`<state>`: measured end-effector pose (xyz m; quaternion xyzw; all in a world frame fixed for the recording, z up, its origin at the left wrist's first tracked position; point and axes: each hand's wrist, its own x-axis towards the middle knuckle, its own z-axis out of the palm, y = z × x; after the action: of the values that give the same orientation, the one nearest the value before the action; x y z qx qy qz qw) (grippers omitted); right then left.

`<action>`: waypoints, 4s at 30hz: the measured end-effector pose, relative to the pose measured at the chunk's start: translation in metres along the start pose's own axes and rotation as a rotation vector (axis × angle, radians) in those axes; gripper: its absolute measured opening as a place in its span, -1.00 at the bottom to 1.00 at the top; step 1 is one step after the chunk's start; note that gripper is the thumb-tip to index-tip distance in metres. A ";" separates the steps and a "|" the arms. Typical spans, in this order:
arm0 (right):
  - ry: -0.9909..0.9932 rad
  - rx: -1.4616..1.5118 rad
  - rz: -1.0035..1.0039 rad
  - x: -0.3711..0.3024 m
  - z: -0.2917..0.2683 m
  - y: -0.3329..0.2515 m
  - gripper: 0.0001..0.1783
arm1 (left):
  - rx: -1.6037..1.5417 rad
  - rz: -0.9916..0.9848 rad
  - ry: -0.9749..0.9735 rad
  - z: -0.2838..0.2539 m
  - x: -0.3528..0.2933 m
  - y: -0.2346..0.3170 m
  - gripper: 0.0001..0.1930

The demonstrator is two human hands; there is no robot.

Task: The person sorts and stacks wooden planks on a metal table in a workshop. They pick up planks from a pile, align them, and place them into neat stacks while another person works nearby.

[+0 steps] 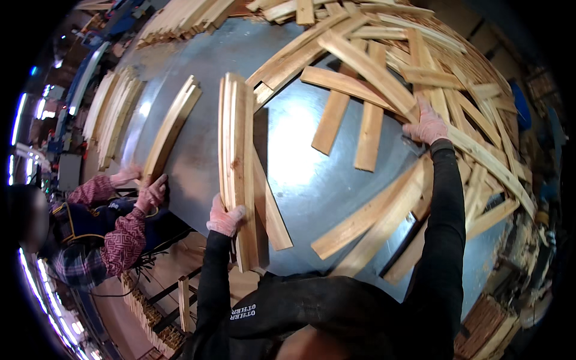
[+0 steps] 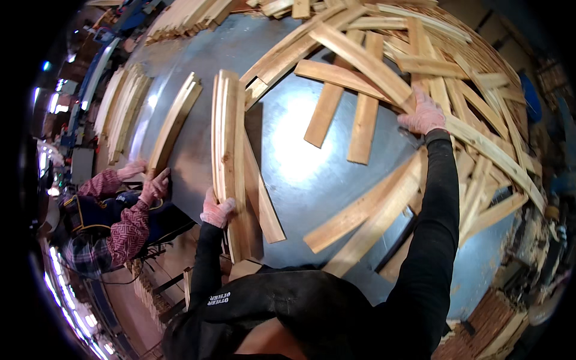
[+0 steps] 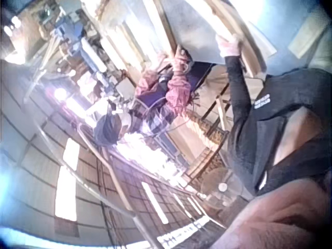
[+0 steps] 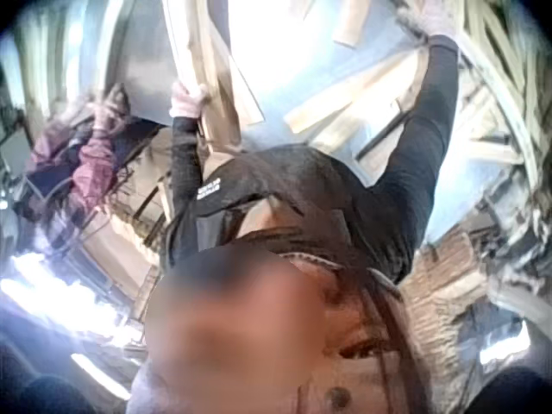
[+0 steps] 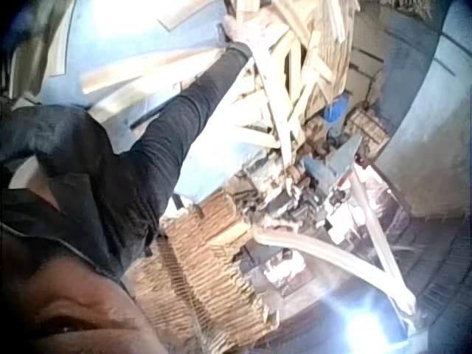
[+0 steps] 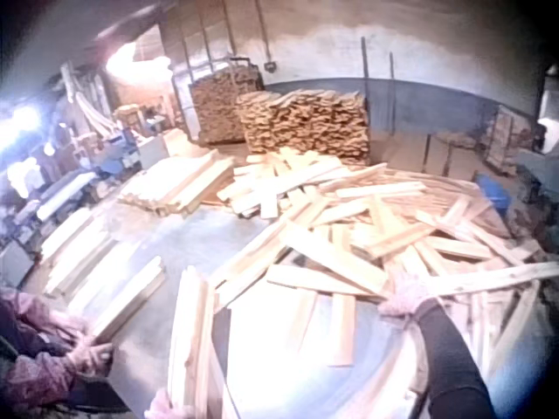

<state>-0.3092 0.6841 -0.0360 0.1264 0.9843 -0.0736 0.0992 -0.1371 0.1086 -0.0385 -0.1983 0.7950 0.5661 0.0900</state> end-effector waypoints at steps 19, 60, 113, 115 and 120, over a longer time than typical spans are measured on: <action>-0.896 1.931 0.230 -0.246 0.072 -0.118 -0.22 | -0.030 -0.058 -0.084 0.028 -0.013 0.017 -0.51; -0.379 0.775 -0.216 -0.272 0.145 -0.224 -0.34 | 0.390 -0.072 -0.178 0.105 -0.026 0.011 0.18; -0.535 1.146 -0.122 -0.293 0.148 -0.354 -0.10 | 0.577 0.510 0.270 -0.062 0.009 -0.050 -0.03; -0.911 1.730 -0.040 -0.285 0.149 -0.312 -0.36 | -0.393 -0.040 -0.187 -0.016 -0.014 -0.054 -0.30; -0.041 0.619 0.036 -0.317 0.119 -0.217 -0.14 | -0.866 -0.457 -0.612 0.073 -0.034 -0.052 -0.54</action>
<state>-0.0443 0.3822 -0.0577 0.1665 0.9105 -0.3706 0.0769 -0.0904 0.1695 -0.0957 -0.2109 0.3657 0.8377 0.3466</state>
